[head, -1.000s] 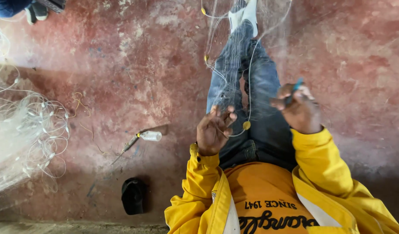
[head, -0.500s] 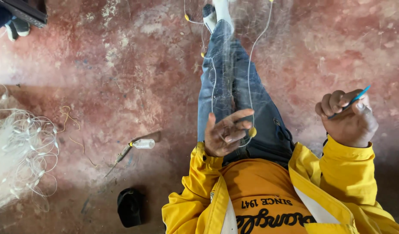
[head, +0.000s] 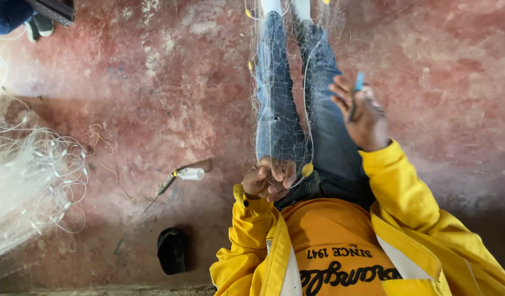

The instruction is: Repairing a fine mesh fishing net using scissors and a small tool

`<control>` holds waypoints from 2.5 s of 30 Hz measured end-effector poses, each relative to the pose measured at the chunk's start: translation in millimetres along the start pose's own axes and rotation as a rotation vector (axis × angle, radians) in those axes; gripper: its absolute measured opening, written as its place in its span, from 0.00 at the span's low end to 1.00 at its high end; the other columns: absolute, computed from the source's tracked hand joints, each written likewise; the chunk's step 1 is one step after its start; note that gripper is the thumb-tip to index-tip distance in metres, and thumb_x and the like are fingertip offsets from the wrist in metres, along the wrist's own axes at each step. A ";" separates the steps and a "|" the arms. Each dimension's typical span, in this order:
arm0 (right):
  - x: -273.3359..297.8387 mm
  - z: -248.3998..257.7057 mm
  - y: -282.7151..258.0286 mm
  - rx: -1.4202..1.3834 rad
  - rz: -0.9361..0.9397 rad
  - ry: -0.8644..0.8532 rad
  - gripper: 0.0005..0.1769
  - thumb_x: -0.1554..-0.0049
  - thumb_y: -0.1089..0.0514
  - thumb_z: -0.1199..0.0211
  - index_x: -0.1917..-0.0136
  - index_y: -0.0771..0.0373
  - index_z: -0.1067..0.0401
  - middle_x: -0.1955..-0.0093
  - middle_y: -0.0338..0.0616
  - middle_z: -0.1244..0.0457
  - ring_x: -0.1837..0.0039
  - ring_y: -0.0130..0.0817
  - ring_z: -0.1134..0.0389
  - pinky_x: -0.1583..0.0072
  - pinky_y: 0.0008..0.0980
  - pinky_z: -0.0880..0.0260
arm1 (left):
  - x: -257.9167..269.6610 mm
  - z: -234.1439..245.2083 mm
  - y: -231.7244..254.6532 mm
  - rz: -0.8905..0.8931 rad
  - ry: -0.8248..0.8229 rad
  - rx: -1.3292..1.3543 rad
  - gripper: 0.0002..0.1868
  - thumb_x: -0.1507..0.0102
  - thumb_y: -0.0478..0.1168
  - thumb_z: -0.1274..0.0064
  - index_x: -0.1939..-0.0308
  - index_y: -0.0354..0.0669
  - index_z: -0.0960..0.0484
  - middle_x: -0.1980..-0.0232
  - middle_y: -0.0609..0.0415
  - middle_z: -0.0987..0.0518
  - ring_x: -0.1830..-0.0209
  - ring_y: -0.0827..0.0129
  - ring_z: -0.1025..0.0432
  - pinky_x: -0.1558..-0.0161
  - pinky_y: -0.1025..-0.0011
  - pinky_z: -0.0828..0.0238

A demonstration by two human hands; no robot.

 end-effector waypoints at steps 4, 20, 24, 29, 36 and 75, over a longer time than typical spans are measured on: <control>4.9 -62.0 -8.2 -0.071 -0.020 -0.103 0.06 0.44 0.55 0.55 0.62 0.56 0.44 0.60 0.38 0.43 0.58 0.27 0.38 0.53 0.29 0.32 | 25.8 40.5 18.6 -0.207 0.206 -0.099 0.19 0.37 0.40 0.74 0.64 0.22 0.34 0.68 0.31 0.35 0.86 0.79 0.42 0.89 0.80 0.38; 44.9 -7.5 -42.8 -0.044 -0.054 -0.239 0.09 0.50 0.51 0.48 0.65 0.57 0.38 0.75 0.34 0.54 0.73 0.24 0.55 0.65 0.27 0.53 | 67.3 28.3 154.2 -0.818 0.857 -0.556 0.09 0.38 0.44 0.61 0.63 0.44 0.28 0.54 0.51 0.31 0.56 0.67 0.37 0.48 0.71 0.42; 56.7 5.3 -46.6 -0.029 -0.044 -0.230 0.09 0.49 0.51 0.47 0.64 0.57 0.37 0.75 0.33 0.53 0.73 0.23 0.56 0.64 0.28 0.53 | 48.9 39.8 141.7 -0.835 0.565 -0.129 0.09 0.38 0.47 0.57 0.62 0.54 0.21 0.42 0.47 0.34 0.46 0.60 0.37 0.44 0.64 0.40; 67.8 33.2 -47.3 0.013 -0.046 -0.132 0.10 0.50 0.49 0.46 0.64 0.56 0.36 0.75 0.33 0.53 0.73 0.24 0.55 0.62 0.28 0.49 | 13.2 52.9 82.6 -0.652 0.268 0.330 0.13 0.35 0.47 0.61 0.57 0.49 0.23 0.33 0.43 0.51 0.47 0.63 0.37 0.64 0.73 0.25; 86.7 88.4 -57.5 0.111 -0.055 0.037 0.10 0.50 0.45 0.44 0.64 0.52 0.36 0.74 0.30 0.52 0.74 0.22 0.56 0.62 0.26 0.52 | 25.1 117.9 16.6 -0.305 0.733 0.202 0.10 0.37 0.48 0.63 0.60 0.52 0.28 0.62 0.57 0.32 0.78 0.85 0.41 0.83 0.91 0.44; 118.0 100.0 -74.2 -0.037 -0.104 -0.104 0.09 0.48 0.53 0.48 0.63 0.59 0.34 0.74 0.34 0.53 0.73 0.22 0.56 0.64 0.26 0.55 | -16.9 65.2 52.3 -0.116 0.361 -0.307 0.09 0.37 0.34 0.62 0.58 0.35 0.26 0.84 0.58 0.34 0.90 0.81 0.44 0.83 0.82 0.41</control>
Point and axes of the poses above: each hand's wrist, its own x-axis away from the middle knuckle, its own z-axis out of the back of the hand, y = z × x, the point moved 10 cm from there along -x, towards the middle knuckle
